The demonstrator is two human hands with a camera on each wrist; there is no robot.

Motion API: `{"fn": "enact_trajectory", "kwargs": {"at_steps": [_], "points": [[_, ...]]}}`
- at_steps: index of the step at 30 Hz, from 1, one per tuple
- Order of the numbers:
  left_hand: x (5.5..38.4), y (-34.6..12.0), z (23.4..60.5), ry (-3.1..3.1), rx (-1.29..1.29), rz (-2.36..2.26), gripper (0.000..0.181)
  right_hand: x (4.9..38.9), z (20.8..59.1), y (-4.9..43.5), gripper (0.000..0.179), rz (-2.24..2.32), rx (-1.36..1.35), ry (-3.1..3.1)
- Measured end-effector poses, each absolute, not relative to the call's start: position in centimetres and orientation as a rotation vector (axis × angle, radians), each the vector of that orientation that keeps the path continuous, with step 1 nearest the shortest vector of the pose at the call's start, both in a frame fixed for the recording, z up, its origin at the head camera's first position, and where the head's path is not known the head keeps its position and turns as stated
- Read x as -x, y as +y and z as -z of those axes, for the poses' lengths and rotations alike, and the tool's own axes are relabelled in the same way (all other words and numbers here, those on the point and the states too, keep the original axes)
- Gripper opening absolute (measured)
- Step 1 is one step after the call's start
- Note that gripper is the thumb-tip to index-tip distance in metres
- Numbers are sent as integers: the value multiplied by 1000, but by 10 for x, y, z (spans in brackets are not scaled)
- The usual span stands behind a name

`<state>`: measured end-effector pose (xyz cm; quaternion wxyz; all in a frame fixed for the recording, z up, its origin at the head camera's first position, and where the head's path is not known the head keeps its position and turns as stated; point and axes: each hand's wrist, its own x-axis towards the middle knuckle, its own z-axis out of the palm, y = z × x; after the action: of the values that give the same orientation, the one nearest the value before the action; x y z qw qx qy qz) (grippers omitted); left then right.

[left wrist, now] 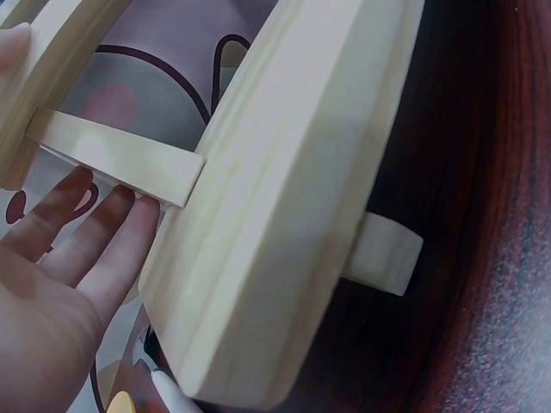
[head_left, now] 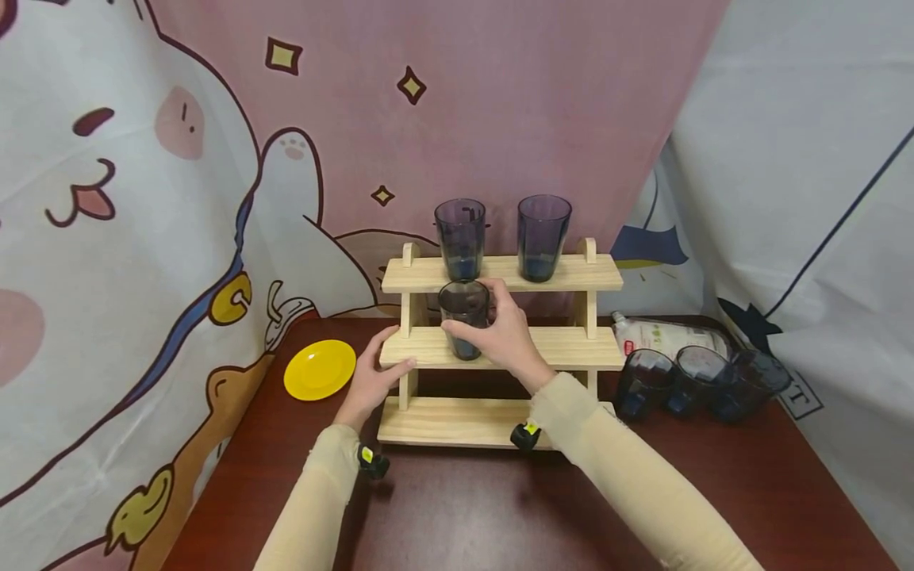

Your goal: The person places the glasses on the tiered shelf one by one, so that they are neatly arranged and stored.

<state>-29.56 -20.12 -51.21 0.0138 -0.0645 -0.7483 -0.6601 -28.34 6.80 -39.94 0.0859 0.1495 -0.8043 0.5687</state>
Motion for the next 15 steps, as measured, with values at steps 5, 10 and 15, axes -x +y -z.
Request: {"fn": "enact_trajectory", "kwargs": {"at_steps": [5,10,15], "points": [[295,-201,513,-2312,206,2086,71,283,404,73,99,-1686,-462,-2473],[294,-200,513,-2289,215,2110,69,272,412,85,113,-1606,-470,-2532],[296,-203,514,-2290,226,2093,69,252,415,105,108,-1544,-530,-2548]]}}
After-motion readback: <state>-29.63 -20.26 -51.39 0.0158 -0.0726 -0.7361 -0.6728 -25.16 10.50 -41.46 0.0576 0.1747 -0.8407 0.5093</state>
